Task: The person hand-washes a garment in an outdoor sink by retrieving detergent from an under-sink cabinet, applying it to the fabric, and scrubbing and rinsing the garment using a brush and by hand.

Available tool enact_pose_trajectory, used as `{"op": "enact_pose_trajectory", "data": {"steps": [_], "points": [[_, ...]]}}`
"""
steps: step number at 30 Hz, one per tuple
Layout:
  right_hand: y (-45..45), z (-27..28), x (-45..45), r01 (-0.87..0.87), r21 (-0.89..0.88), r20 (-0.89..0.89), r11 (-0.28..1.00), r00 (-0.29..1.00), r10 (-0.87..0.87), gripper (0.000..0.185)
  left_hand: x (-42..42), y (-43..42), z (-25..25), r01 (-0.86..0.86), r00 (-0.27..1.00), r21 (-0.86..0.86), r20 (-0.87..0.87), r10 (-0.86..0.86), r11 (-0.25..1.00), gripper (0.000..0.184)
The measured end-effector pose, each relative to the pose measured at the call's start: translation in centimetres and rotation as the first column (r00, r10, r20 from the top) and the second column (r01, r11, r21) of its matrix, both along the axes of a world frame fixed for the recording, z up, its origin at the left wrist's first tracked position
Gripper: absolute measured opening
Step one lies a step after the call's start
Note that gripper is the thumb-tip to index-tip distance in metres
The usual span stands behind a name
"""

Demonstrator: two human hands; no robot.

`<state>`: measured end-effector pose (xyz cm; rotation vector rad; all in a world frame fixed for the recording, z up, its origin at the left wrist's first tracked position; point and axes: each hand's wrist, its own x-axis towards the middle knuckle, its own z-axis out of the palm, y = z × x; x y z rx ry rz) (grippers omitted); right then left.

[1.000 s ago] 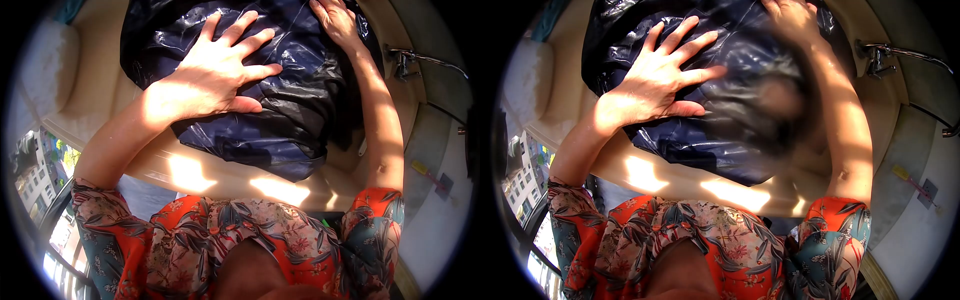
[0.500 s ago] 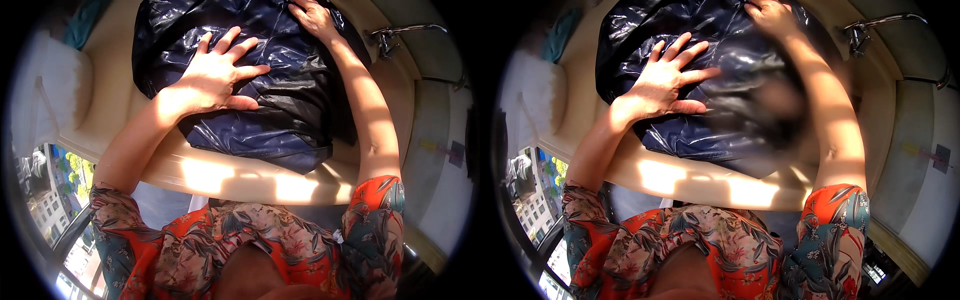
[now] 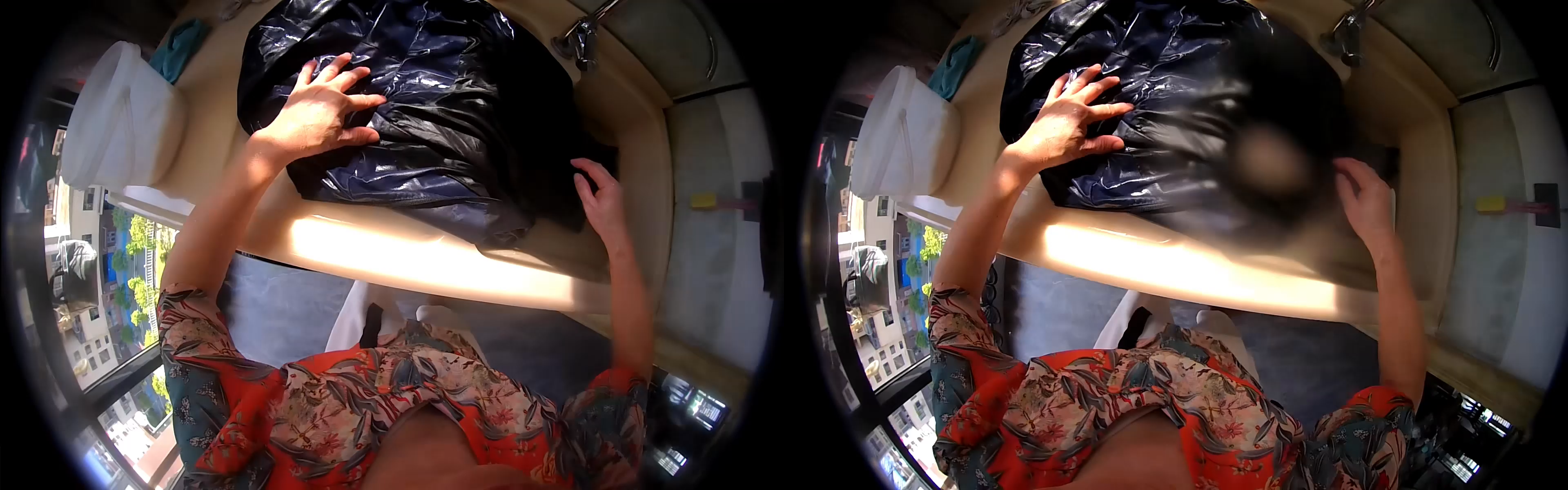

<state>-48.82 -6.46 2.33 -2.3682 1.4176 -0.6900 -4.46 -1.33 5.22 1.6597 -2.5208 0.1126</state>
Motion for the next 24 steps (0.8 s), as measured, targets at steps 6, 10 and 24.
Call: {"op": "enact_pose_trajectory", "data": {"steps": [6, 10, 24], "points": [[0.9, -1.0, -1.8, 0.146, 0.248, 0.310, 0.958, 0.925, -0.221, 0.022, 9.0, 2.6, 6.4, -0.295, 0.954, -0.102, 0.033, 0.299, 0.950, 0.033], [2.2, -0.9, 0.0, 0.150, 0.134, 0.273, 0.980, 0.945, -0.182, 0.020, 10.6, 5.3, 5.2, -0.379, 0.900, -0.131, -0.280, 0.333, 0.916, 0.030], [-0.2, -1.1, 6.0, 0.184, -0.434, -0.004, 0.882, 0.979, -0.206, 0.020, 15.2, 1.3, 0.4, -0.302, 0.936, -0.524, -0.005, 0.352, 0.796, 0.028]]}}
